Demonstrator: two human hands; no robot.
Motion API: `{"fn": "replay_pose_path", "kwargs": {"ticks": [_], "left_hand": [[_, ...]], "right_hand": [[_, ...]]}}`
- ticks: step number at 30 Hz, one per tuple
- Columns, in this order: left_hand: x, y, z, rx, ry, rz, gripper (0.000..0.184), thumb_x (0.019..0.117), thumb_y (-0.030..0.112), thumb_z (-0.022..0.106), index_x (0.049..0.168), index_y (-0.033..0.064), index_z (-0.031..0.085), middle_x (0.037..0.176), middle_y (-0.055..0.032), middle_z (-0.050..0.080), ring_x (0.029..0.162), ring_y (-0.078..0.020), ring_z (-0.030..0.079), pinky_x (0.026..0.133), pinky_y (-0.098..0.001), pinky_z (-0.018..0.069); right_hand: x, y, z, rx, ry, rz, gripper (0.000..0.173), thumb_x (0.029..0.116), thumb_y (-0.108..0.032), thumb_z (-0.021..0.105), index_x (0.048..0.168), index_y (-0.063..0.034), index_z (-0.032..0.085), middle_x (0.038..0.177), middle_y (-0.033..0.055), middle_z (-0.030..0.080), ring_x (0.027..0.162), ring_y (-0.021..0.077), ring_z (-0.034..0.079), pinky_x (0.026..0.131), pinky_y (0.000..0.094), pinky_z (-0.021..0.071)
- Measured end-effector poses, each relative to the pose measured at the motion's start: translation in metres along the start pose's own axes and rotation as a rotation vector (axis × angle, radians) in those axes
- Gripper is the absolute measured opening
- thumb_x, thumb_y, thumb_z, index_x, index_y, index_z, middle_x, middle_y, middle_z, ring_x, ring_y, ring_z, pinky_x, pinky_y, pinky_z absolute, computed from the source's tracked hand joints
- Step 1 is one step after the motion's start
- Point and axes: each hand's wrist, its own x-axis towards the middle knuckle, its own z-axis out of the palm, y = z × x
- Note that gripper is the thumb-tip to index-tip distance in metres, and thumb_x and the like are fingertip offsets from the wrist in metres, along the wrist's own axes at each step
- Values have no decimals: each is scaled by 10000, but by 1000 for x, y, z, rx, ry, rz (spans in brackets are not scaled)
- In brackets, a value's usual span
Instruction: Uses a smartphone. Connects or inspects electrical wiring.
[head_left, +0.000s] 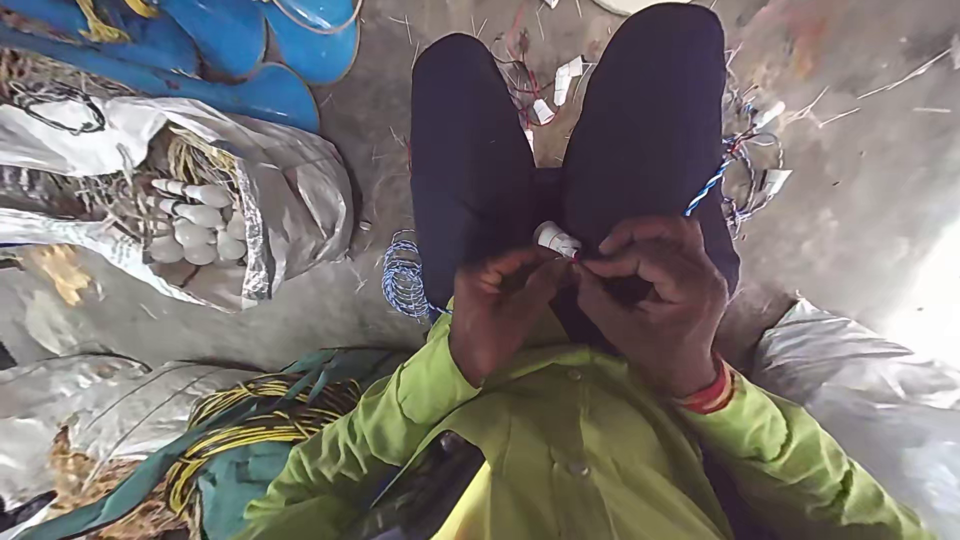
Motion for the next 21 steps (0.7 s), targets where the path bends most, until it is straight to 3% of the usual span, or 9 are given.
{"fn": "replay_pose_path", "kwargs": {"ticks": [11, 21], "left_hand": [[-5, -5, 2, -45, 16, 13, 130, 969, -4, 646, 1072, -21, 724, 898, -69, 755, 767, -124, 730, 726, -315, 638], [-2, -8, 0, 408, 96, 442, 135, 896, -31, 728, 1024, -72, 740, 931, -109, 763, 811, -96, 734, 746, -258, 632]], "right_hand": [[3, -8, -4, -71, -67, -92, 56, 849, -104, 724, 798, -82, 725, 995, 66, 724, 1019, 196, 670, 1130, 559, 365], [4, -12, -10, -10, -144, -82, 56, 855, -64, 699, 809, -32, 704, 986, 102, 754, 1022, 191, 723, 1155, 585, 397]]}}
